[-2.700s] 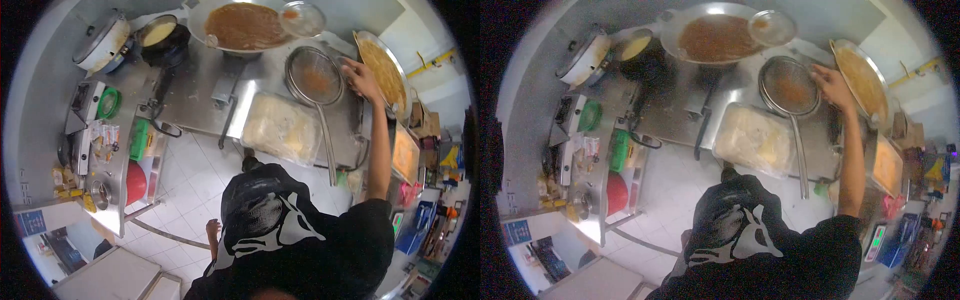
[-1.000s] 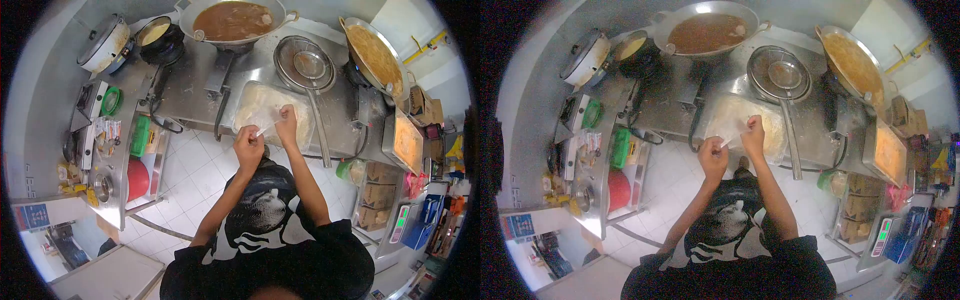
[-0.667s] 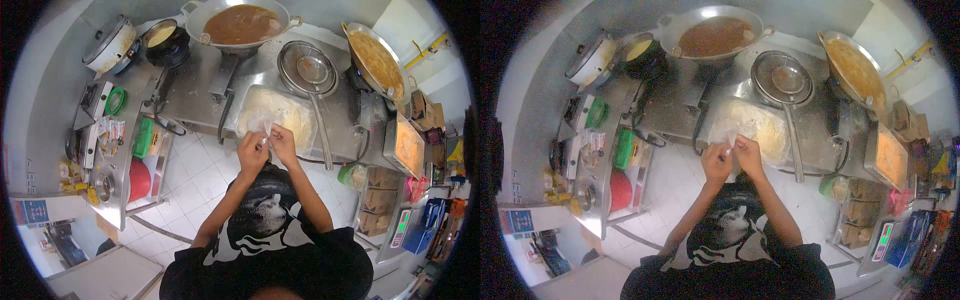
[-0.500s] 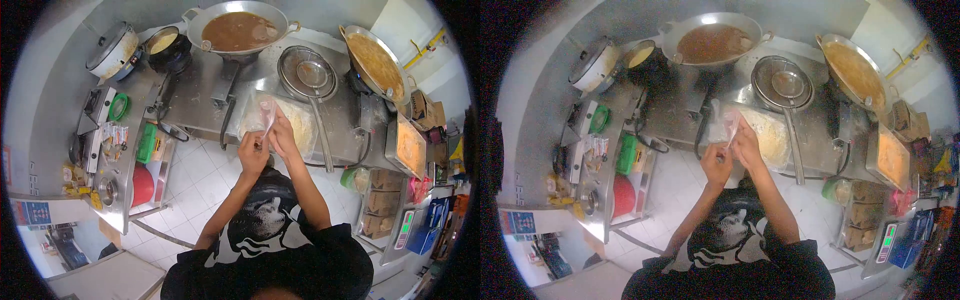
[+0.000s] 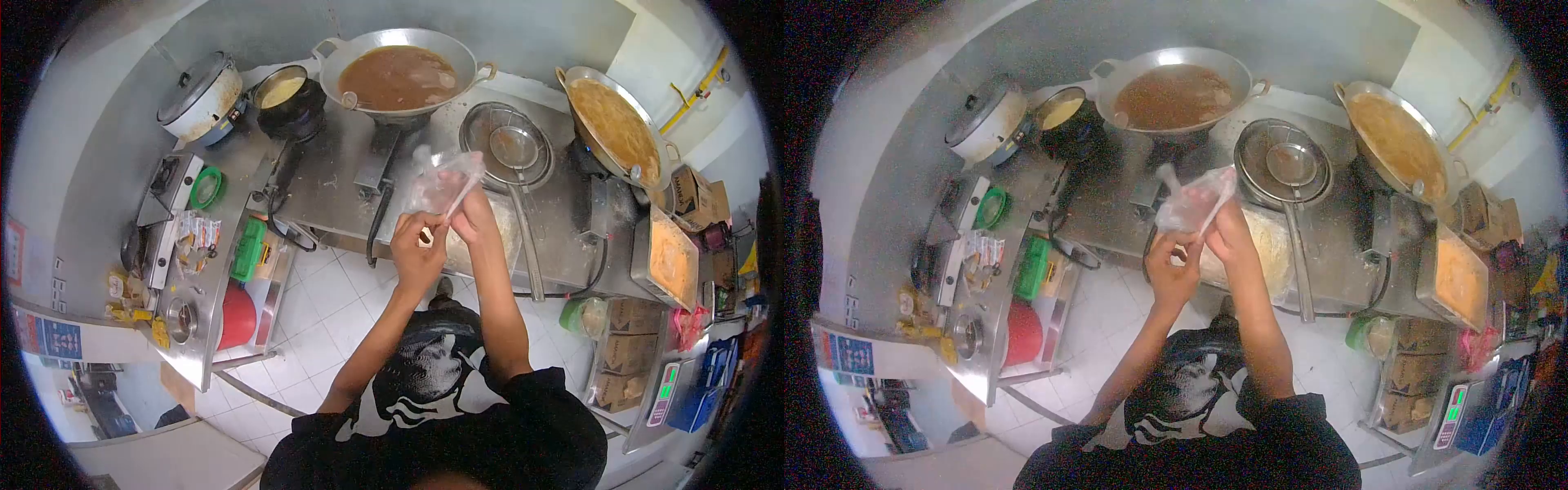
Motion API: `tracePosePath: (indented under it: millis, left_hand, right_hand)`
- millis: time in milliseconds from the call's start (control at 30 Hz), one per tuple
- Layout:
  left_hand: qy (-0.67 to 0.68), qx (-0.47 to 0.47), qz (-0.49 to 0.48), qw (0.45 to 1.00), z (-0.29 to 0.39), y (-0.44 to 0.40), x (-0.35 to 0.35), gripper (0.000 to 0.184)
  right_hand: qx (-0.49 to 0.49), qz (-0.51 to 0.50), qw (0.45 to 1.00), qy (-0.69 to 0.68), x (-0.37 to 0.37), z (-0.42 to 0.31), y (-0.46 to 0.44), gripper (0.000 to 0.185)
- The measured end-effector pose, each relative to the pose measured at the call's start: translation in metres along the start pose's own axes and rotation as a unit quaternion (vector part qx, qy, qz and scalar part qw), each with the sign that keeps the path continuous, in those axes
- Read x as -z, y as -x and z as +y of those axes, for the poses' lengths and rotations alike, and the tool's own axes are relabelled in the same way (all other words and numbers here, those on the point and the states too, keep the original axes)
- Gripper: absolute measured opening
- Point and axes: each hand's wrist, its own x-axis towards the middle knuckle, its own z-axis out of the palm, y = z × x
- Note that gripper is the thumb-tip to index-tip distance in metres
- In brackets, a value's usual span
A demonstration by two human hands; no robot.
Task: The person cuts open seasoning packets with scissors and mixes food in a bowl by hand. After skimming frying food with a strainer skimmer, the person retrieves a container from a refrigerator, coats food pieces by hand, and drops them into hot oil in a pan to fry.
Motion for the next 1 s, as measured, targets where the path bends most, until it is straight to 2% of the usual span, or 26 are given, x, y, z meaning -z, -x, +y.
tracePosePath:
  millis: [67,167,200,300,400,500,600,700,800,900,1000]
  left_hand:
    - [-0.006,0.010,-0.018,1.000,0.005,-0.003,0.002,0.006]
    - [-0.017,0.019,-0.021,0.999,0.002,-0.009,0.007,0.007]
    - [-0.020,0.022,-0.018,0.999,0.000,-0.010,0.008,0.007]
    - [-0.019,0.008,0.029,0.999,0.012,-0.023,0.010,0.007]
    - [-0.035,-0.020,0.039,0.998,0.009,-0.033,0.014,0.007]
    - [-0.008,-0.018,-0.001,1.000,0.008,-0.033,0.013,0.009]
    - [-0.027,-0.040,0.051,0.998,0.012,-0.030,0.008,0.009]
    - [-0.032,-0.035,0.042,0.998,0.005,-0.027,0.008,0.009]
    - [0.010,-0.009,-0.003,1.000,-0.010,-0.013,0.000,0.010]
    - [-0.012,0.014,-0.005,1.000,0.003,-0.014,0.003,0.011]
    - [0.039,0.015,0.057,0.997,0.032,-0.024,0.004,0.012]
  right_hand:
    - [-0.038,-0.021,0.996,0.083,-0.016,-0.014,0.003,0.059]
    - [0.000,-0.092,0.994,0.061,-0.041,-0.024,0.014,0.062]
    - [0.006,-0.099,0.994,0.046,-0.036,-0.021,0.014,0.053]
    - [0.074,-0.113,0.984,0.112,-0.040,-0.017,0.020,0.048]
    - [0.085,-0.006,0.986,0.144,-0.030,-0.012,0.012,0.050]
    - [0.123,-0.056,0.991,0.015,-0.034,-0.011,0.013,0.048]
    - [0.149,-0.069,0.986,-0.008,-0.061,-0.021,0.018,0.043]
    - [0.105,-0.063,0.984,-0.131,-0.040,-0.016,0.013,0.049]
    - [0.068,-0.031,0.994,-0.082,-0.030,-0.007,0.005,0.060]
    - [0.070,-0.128,0.989,-0.015,-0.026,-0.004,0.005,0.066]
    - [0.107,-0.046,0.967,0.229,-0.026,0.008,0.014,0.070]
